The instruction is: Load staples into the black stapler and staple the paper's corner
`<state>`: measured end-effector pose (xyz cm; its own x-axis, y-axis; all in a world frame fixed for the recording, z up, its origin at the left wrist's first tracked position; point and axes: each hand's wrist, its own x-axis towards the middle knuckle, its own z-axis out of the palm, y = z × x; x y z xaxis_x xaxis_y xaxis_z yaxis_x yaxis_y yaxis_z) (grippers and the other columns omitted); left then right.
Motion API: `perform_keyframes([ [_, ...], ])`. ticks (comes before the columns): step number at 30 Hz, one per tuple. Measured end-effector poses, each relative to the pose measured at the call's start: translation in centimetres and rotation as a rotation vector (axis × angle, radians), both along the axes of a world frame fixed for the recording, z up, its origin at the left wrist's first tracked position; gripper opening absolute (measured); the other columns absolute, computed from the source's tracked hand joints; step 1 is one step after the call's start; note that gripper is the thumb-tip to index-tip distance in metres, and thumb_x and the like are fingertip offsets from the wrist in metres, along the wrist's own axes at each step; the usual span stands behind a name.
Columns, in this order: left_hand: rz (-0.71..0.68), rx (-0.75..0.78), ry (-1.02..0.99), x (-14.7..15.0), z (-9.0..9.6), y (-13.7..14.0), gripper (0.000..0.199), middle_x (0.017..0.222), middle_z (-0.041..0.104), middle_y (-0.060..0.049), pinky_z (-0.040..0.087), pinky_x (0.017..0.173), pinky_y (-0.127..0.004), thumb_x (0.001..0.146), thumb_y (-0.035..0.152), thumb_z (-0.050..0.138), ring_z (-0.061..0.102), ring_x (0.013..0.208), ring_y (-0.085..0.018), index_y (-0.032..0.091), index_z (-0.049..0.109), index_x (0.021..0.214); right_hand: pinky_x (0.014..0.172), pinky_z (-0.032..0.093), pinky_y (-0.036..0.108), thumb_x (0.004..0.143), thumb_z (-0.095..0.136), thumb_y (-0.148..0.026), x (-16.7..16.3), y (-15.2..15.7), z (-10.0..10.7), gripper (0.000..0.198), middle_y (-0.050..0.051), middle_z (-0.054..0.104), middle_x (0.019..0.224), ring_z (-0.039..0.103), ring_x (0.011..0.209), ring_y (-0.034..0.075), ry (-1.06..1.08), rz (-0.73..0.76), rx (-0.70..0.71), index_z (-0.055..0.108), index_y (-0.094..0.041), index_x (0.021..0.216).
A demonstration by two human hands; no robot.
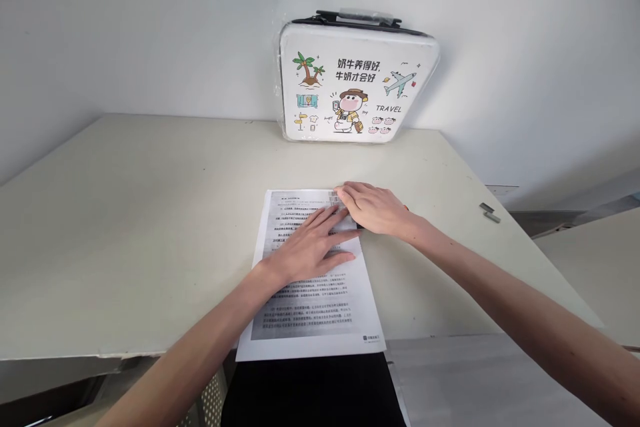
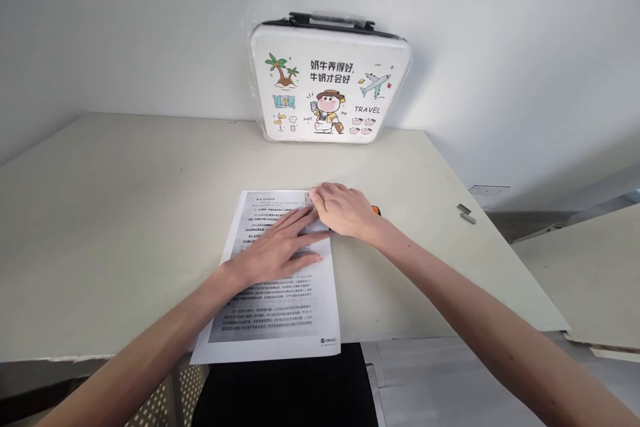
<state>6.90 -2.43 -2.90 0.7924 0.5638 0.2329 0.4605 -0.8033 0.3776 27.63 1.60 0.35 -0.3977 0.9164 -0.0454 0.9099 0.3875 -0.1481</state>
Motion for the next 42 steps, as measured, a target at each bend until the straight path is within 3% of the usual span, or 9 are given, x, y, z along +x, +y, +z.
perform_keyframes([
  [6, 0.006, -0.007, -0.022, 0.0, 0.0, 0.0, 0.048, 0.172, 0.034, -0.003, 0.02, 0.133, -0.056, 0.109, 0.052, 0.049, 0.02, 0.163, -0.03, 0.031, 0.059, 0.15, 0.095, 0.048, 0.046, 0.113, 0.02, -0.034, -1.3, -0.5, -1.0, 0.05, 0.016, 0.064, 0.137, 0.058, 0.127, 0.032, -0.126, -0.019, 0.163, 0.056, -0.023, 0.146],
  [12, 0.0, 0.013, -0.01, -0.1, 0.1, -0.2, 0.048, 0.173, 0.033, -0.005, 0.021, 0.133, -0.053, 0.109, 0.05, 0.05, 0.023, 0.162, -0.03, 0.029, 0.059, 0.151, 0.088, 0.05, 0.043, 0.112, 0.024, -0.036, -1.1, -0.2, -0.8, 0.047, 0.013, 0.066, 0.136, 0.064, 0.12, 0.031, -0.083, -0.025, 0.129, 0.054, -0.026, 0.147],
  [18, 0.048, 0.001, 0.021, -1.0, -0.1, -0.6, 0.05, 0.175, 0.027, -0.005, 0.025, 0.132, -0.053, 0.11, 0.052, 0.046, 0.021, 0.163, -0.03, 0.029, 0.058, 0.153, 0.092, 0.052, 0.04, 0.113, 0.02, -0.038, 3.3, -0.9, 0.3, 0.047, 0.007, 0.074, 0.121, 0.07, 0.107, 0.025, 0.243, 0.039, 0.095, 0.065, -0.026, 0.12],
  [22, 0.04, 0.005, 0.055, -1.6, 0.4, -0.8, 0.049, 0.175, 0.027, -0.005, 0.027, 0.131, -0.054, 0.11, 0.052, 0.046, 0.022, 0.162, -0.03, 0.03, 0.058, 0.152, 0.094, 0.053, 0.044, 0.107, 0.043, -0.048, 7.1, -2.9, -0.5, 0.033, 0.008, 0.076, 0.12, 0.071, 0.107, 0.028, 0.271, 0.111, 0.111, 0.064, -0.026, 0.12],
  [27, 0.036, 0.006, 0.107, -1.6, 1.0, -0.8, 0.047, 0.173, 0.031, -0.006, 0.029, 0.131, -0.053, 0.111, 0.05, 0.045, 0.024, 0.162, -0.029, 0.03, 0.059, 0.151, 0.079, 0.056, 0.041, 0.104, 0.049, -0.044, 10.4, -6.1, -2.1, 0.028, 0.009, 0.076, 0.114, 0.072, 0.096, 0.028, 0.304, -0.038, 0.132, 0.061, -0.026, 0.122],
  [32, 0.041, 0.061, 0.108, -2.0, 2.0, -1.5, 0.044, 0.171, 0.036, -0.002, 0.03, 0.131, -0.051, 0.111, 0.048, 0.045, 0.028, 0.161, -0.027, 0.031, 0.061, 0.148, 0.08, 0.057, 0.04, 0.104, 0.049, -0.049, 12.4, -10.4, -3.0, 0.031, 0.009, 0.074, 0.12, 0.072, 0.1, 0.029, 0.415, -0.2, 0.16, 0.059, -0.027, 0.124],
  [38, 0.185, 0.052, 0.183, -7.5, 4.2, -5.4, 0.055, 0.172, 0.034, 0.003, 0.037, 0.127, -0.057, 0.108, 0.048, 0.052, 0.029, 0.16, -0.03, 0.041, 0.041, 0.162, 0.064, 0.056, 0.036, 0.1, 0.057, -0.056, 13.7, -15.4, -4.5, 0.034, 0.008, 0.075, 0.113, 0.07, 0.086, 0.027, 0.623, -0.383, 0.169, 0.063, -0.03, 0.121],
  [42, 0.257, 0.026, 0.262, -11.9, 3.8, -8.4, 0.073, 0.174, 0.024, 0.006, 0.043, 0.122, -0.059, 0.102, 0.052, 0.059, 0.029, 0.159, -0.035, 0.049, 0.023, 0.166, 0.058, 0.054, 0.033, 0.096, 0.064, -0.055, 14.1, -16.2, -5.1, 0.034, 0.009, 0.073, 0.118, 0.07, 0.092, 0.028, 0.739, -0.417, 0.131, 0.067, -0.031, 0.12],
])
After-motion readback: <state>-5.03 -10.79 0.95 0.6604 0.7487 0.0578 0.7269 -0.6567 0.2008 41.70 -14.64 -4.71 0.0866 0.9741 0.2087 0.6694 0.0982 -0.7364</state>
